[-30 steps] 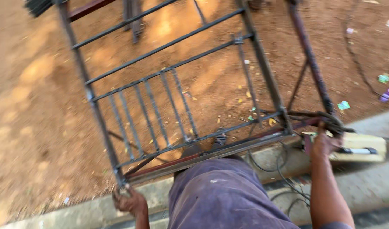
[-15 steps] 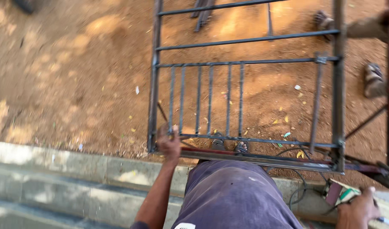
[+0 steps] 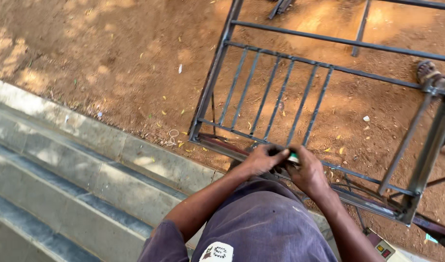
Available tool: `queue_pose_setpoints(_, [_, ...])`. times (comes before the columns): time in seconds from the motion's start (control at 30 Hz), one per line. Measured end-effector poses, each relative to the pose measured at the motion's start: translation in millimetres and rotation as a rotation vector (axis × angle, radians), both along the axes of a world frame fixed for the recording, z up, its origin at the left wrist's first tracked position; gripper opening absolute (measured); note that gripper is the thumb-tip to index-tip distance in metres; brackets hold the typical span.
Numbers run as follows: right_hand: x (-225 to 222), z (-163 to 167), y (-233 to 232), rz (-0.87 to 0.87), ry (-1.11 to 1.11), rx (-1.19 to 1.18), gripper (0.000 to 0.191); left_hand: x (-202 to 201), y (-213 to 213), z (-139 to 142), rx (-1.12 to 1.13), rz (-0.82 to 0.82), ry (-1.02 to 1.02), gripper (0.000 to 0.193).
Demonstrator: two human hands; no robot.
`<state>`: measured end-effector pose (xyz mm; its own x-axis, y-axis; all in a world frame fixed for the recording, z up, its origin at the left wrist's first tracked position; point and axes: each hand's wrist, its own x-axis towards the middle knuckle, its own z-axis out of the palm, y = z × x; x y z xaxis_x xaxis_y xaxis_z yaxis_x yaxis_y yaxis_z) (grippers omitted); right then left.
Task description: The person measures sections of a metal frame using a tape measure, marks positions, and welds components together using an arc welder, occasionally repositioning the frame on the ground.
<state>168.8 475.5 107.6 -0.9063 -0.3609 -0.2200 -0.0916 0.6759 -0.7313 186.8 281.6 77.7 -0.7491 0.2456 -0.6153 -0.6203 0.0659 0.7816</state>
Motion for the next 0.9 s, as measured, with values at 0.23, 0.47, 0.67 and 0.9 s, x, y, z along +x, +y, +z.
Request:
queue_pose_setpoints(0.23, [-7,-24,-27,0.283,0.248,0.108,0.037,12,-67,-8,0.184,0.327,-0.099,0.037])
queue_pose_setpoints(0.47, [-22,-40,-20,0.12,0.187,0.395,0.029,-15,-179,-32,0.267,0.708,-0.125,0.029])
queue_pose_setpoints(0.67, [-38,-32,-60,0.061,0.345,0.431,0.029,-5,-209,-69,0.103,0.625,-0.212,0.031])
queue_pose_setpoints(0.9, [-38,-44,-62,-0.107,0.276,0.469,0.026,13,-244,-85,0.15,0.665,-0.325,0.025])
